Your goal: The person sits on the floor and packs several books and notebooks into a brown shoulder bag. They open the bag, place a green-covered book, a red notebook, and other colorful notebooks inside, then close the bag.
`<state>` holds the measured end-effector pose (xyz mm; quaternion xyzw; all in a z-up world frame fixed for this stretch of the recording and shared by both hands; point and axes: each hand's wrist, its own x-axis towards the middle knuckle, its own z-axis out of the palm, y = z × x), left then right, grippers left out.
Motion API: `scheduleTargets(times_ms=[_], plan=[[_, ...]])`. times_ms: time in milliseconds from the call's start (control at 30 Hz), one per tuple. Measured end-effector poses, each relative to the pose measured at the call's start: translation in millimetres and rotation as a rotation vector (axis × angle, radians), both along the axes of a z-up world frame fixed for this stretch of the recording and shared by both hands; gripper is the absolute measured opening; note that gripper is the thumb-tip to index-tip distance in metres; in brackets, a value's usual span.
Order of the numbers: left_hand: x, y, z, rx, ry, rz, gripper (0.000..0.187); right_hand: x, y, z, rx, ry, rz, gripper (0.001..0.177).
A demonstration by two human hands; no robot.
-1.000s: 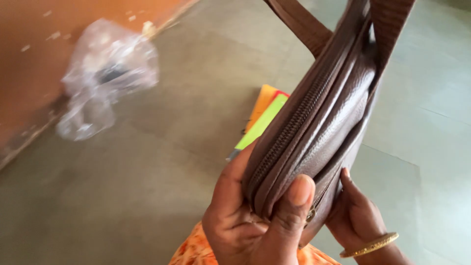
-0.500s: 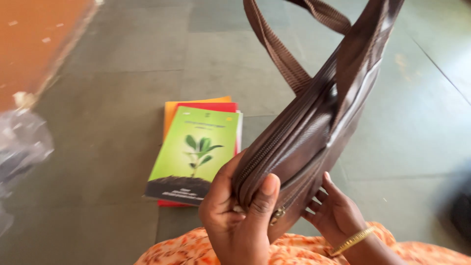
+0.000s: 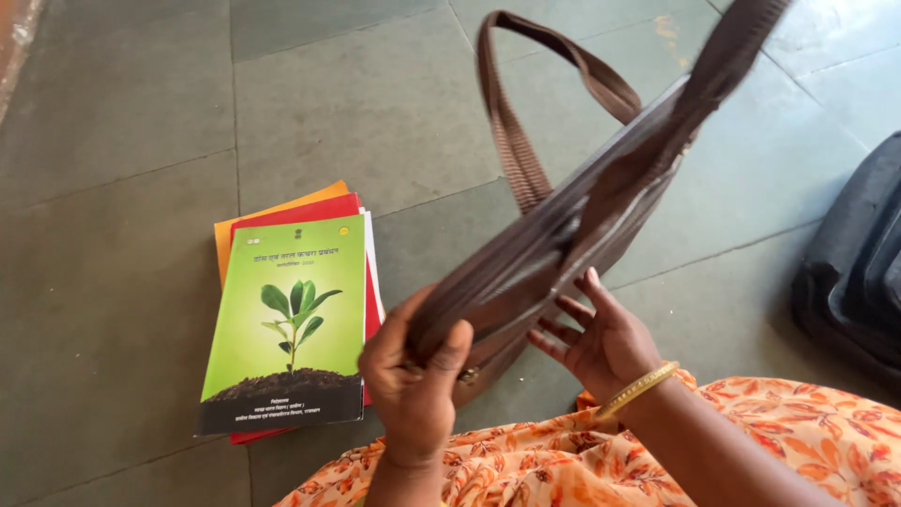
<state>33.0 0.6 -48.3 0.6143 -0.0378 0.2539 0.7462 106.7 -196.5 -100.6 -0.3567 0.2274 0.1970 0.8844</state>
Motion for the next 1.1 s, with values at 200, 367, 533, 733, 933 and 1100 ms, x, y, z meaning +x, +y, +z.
scheduleTargets(times_ms=[200,367,533,733,933,1100], plan=[[5.8,28.2,-26.7,-0.098,0.000,-0.011,0.037,9.2,-11.1,6.6,-0.127,-0.254,-0.159,0.048],[4.4,52.8,-38.7,-0.132,0.003,-0.033,0.038,31.8,-31.0,33.0,-0.530,-0.510,-0.481,0.049],[0.3,63.0,-43.4,-0.112,0.026,-0.071,0.039,53.3,-41.4,53.5,-0.641,-0.906,-0.448,0.049],[-3.9,72.5,-33.7,-0.038,0.112,-0.105,0.041,61.1,-40.5,57.8,-0.748,-1.075,-0.337,0.015],[-0.3,70.9,-17.0,-0.035,0.164,0.024,0.042,27.5,-40.8,70.3,-0.754,-1.097,-0.404,0.017],[4.6,74.3,-15.1,-0.146,0.103,0.106,0.043,-10.5,-46.3,78.4,-1.120,-1.137,-0.359,0.018]])
